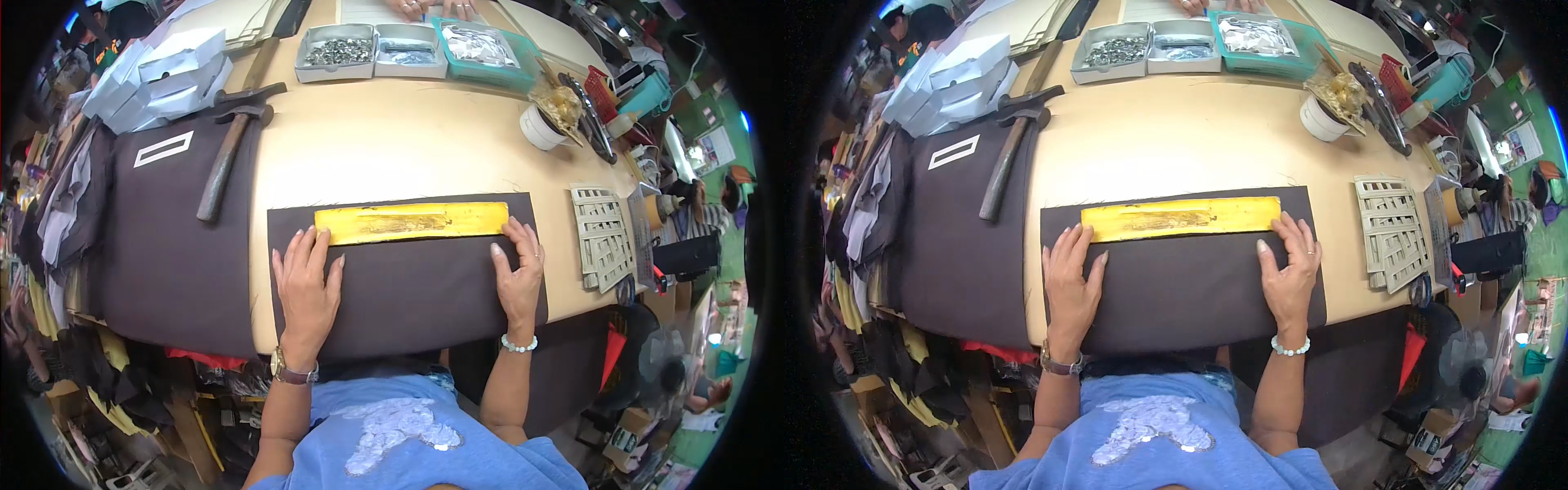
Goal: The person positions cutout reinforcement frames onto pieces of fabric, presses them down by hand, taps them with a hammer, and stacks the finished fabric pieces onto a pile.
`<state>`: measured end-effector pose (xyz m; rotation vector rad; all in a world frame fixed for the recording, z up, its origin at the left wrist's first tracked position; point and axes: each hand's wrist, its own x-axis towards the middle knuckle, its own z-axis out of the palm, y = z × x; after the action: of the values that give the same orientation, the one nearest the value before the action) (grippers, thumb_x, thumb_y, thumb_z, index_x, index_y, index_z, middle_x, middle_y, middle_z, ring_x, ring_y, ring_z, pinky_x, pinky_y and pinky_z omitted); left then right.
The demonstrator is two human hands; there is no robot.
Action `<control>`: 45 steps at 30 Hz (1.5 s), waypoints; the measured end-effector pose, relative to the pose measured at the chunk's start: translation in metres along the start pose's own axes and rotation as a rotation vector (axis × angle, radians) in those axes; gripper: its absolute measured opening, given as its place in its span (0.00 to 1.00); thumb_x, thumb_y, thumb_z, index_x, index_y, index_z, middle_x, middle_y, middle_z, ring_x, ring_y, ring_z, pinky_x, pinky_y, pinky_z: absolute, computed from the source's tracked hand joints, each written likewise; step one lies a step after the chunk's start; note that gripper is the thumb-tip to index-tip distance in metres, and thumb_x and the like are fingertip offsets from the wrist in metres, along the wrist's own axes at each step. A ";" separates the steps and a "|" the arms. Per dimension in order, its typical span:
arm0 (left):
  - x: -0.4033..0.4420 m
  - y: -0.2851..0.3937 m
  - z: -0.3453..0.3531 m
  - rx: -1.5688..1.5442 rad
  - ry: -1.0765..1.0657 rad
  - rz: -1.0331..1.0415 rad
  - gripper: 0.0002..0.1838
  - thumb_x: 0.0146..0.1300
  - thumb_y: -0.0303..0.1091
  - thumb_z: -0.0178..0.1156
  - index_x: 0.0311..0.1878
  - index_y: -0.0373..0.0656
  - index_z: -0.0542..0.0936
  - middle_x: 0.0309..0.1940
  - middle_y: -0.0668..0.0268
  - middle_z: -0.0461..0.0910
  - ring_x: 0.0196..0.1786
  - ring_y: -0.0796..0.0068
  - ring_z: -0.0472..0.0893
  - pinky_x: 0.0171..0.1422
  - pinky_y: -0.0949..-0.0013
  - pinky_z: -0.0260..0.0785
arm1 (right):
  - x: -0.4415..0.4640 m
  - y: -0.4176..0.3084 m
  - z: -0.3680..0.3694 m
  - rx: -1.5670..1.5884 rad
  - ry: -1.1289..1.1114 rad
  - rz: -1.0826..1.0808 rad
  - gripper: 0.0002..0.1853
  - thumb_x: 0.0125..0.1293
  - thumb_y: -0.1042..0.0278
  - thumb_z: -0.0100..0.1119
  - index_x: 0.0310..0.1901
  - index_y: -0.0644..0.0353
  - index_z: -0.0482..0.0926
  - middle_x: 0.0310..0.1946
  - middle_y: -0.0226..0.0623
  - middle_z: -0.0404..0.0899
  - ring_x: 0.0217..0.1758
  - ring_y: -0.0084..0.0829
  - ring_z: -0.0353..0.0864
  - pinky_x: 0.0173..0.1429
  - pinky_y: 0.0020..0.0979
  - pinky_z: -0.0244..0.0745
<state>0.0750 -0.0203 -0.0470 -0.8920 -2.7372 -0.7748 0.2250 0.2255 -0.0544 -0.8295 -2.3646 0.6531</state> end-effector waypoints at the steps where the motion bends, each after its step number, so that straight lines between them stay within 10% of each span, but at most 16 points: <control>1: -0.002 -0.001 0.001 0.017 -0.004 0.002 0.20 0.60 0.32 0.61 0.56 0.40 0.76 0.58 0.57 0.73 0.65 0.54 0.68 0.71 0.45 0.51 | 0.000 -0.003 -0.001 -0.024 -0.024 0.003 0.18 0.59 0.66 0.61 0.51 0.60 0.77 0.58 0.39 0.75 0.67 0.46 0.63 0.72 0.46 0.50; 45: -0.009 -0.002 0.009 0.114 -0.050 0.037 0.21 0.64 0.31 0.54 0.61 0.40 0.72 0.63 0.53 0.66 0.70 0.49 0.60 0.71 0.39 0.45 | -0.001 -0.011 0.006 -0.240 -0.115 -0.031 0.29 0.59 0.52 0.63 0.59 0.57 0.72 0.67 0.38 0.65 0.72 0.50 0.55 0.71 0.58 0.43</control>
<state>0.0810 -0.0214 -0.0578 -0.9472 -2.7676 -0.5917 0.2170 0.2157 -0.0523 -0.8740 -2.5910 0.4195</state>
